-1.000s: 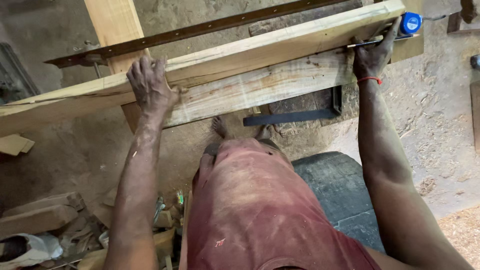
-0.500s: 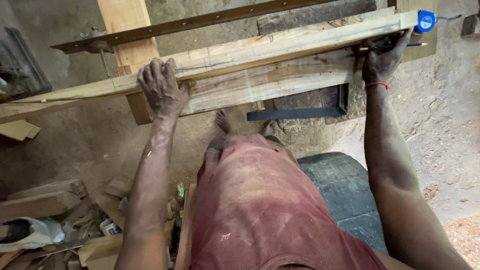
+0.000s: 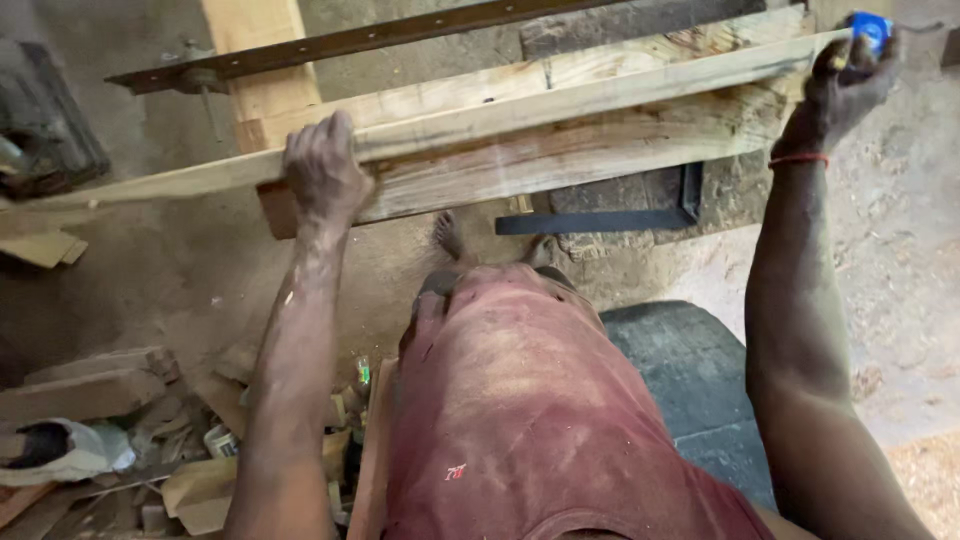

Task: The person measures a wooden beam using a tape measure and marks it with a pencil, then uses a square to draw lines and takes additional measurements.

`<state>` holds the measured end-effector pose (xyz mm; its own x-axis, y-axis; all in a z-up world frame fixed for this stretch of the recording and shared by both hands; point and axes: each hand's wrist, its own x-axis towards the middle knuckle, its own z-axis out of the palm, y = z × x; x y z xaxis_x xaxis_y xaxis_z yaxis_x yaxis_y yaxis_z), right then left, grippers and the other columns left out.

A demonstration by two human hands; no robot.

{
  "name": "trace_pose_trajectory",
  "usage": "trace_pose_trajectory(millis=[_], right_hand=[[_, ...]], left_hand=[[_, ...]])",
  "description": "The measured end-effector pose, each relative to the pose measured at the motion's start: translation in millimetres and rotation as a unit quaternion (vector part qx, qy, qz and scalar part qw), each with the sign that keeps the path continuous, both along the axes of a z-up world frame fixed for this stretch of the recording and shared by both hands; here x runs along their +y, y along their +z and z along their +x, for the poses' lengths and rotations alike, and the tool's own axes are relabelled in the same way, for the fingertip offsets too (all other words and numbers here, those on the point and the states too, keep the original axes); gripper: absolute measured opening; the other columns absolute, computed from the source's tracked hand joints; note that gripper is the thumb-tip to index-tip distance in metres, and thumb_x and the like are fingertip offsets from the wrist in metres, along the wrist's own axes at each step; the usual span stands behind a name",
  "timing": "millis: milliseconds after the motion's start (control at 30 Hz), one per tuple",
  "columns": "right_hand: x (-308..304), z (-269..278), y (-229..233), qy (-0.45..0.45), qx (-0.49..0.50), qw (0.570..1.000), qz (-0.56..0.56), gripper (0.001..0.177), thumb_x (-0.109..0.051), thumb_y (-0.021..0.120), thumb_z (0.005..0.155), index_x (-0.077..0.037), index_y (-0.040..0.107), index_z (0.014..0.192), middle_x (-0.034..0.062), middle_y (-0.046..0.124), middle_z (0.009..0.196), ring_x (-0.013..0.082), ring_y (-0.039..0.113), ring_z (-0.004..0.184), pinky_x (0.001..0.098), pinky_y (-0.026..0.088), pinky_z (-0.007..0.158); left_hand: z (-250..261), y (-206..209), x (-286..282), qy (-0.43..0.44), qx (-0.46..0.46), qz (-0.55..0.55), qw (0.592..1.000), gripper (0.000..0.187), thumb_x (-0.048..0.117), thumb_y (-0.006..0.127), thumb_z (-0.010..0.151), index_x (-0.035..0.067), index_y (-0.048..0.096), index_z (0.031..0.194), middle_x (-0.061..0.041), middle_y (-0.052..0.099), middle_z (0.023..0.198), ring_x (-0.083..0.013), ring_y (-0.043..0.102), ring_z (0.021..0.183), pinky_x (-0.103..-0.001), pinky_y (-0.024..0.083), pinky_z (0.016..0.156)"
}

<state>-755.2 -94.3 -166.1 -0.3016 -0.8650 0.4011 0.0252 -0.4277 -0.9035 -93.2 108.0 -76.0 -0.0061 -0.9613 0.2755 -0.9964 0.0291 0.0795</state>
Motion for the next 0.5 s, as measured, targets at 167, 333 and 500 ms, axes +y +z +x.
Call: trace_pose_trajectory(millis=[167,333,500], right_hand=[[10,2,6,-0.140,0.060,0.964,0.217,0.029,-0.011,0.091,0.099,0.000,0.066,0.108,0.0106,0.070,0.100,0.0183,0.068,0.087,0.0287,0.058,0.074],[17,-6,-9,-0.131,0.161,0.970,0.128,0.022,0.000,0.088,0.100,0.000,0.069,0.111,0.0112,0.072,0.109,0.0194,0.074,0.099,0.0303,0.067,0.087],[19,-9,-8,-0.116,0.151,0.977,0.101,0.022,0.007,0.083,0.100,0.002,0.069,0.117,0.0134,0.070,0.115,0.0228,0.073,0.105,0.0365,0.067,0.094]], left_hand=[[-19,-8,37,-0.012,-0.076,-0.074,0.994,0.033,-0.002,0.071,0.088,0.005,0.065,0.120,-0.013,0.076,0.113,-0.0251,0.074,0.099,-0.034,0.056,0.083],[-32,13,50,-0.008,-0.080,-0.055,0.995,0.052,-0.005,0.071,0.079,0.005,0.069,0.129,-0.009,0.075,0.127,-0.0230,0.070,0.103,-0.033,0.056,0.084],[-33,22,47,-0.028,-0.097,-0.035,0.994,0.059,-0.005,0.069,0.072,0.003,0.071,0.130,-0.010,0.073,0.133,-0.0237,0.068,0.105,-0.033,0.054,0.083]])
